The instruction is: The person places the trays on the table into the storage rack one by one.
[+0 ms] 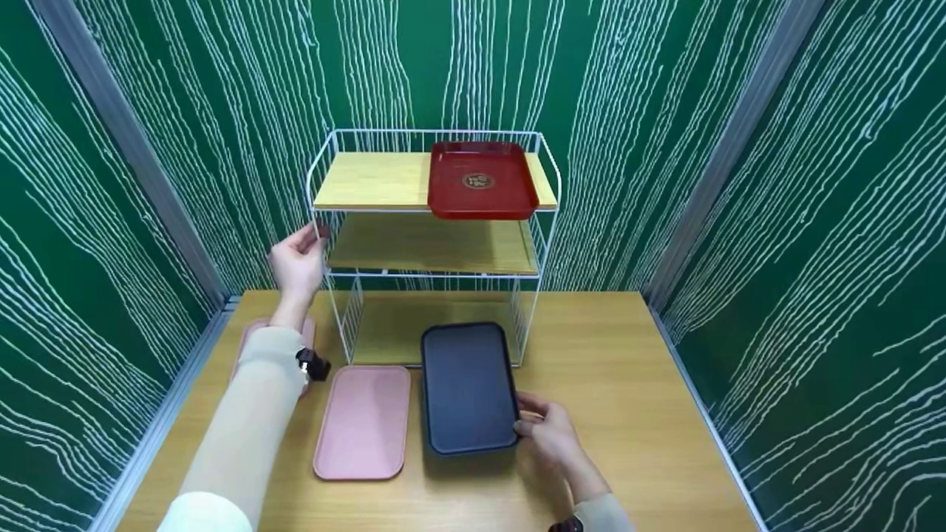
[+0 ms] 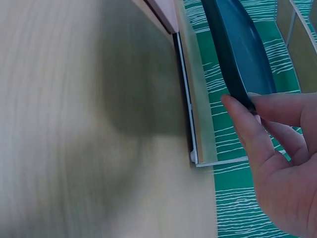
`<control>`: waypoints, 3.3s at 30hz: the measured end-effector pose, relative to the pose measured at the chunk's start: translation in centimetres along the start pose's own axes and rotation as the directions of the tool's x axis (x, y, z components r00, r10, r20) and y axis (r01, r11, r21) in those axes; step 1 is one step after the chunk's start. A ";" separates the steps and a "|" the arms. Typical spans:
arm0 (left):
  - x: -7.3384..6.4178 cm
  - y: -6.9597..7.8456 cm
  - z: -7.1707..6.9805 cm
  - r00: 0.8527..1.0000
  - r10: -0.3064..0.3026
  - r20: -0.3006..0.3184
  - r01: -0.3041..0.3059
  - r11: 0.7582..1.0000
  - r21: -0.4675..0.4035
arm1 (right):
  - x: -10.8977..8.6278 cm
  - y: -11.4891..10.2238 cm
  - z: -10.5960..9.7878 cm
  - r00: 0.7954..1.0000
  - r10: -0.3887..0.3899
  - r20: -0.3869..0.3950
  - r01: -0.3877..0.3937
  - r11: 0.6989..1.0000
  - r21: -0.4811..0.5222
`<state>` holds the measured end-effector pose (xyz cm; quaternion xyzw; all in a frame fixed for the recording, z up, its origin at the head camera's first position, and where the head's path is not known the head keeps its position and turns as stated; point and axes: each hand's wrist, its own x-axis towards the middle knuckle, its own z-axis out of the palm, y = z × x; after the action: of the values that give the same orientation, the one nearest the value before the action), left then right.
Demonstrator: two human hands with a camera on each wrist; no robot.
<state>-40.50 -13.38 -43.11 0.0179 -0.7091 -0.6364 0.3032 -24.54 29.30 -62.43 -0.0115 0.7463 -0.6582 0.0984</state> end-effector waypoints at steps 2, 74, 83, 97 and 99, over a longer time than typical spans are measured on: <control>0.0 0.0 0.0 1.000 0.001 0.004 -0.001 1.000 0.005 | 0.0 -0.3 0.0 1.000 -0.004 0.003 0.004 1.000 0.011; 0.1 -0.5 -0.1 0.999 0.038 -0.003 -0.038 0.999 0.025 | 3.7 -15.7 -1.9 0.998 -0.055 -0.005 0.056 0.992 0.112; 0.1 -0.6 -0.1 0.999 0.052 -0.011 -0.052 0.999 0.017 | 5.8 -18.1 -2.9 0.999 -0.035 0.002 0.035 0.982 0.185; -0.1 -0.5 -0.4 1.000 0.019 0.002 -0.019 1.000 0.020 | 8.3 -20.0 -3.6 1.000 0.007 0.002 -0.007 0.988 0.155; -0.1 -0.5 -0.3 1.000 0.025 -0.003 -0.025 0.999 0.025 | 8.6 -20.0 -3.6 1.000 0.011 0.004 -0.012 0.984 0.175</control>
<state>-40.47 -13.70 -43.57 0.0139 -0.7167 -0.6234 0.3123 -35.78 28.88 -43.43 0.0007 0.6853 -0.7208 0.1040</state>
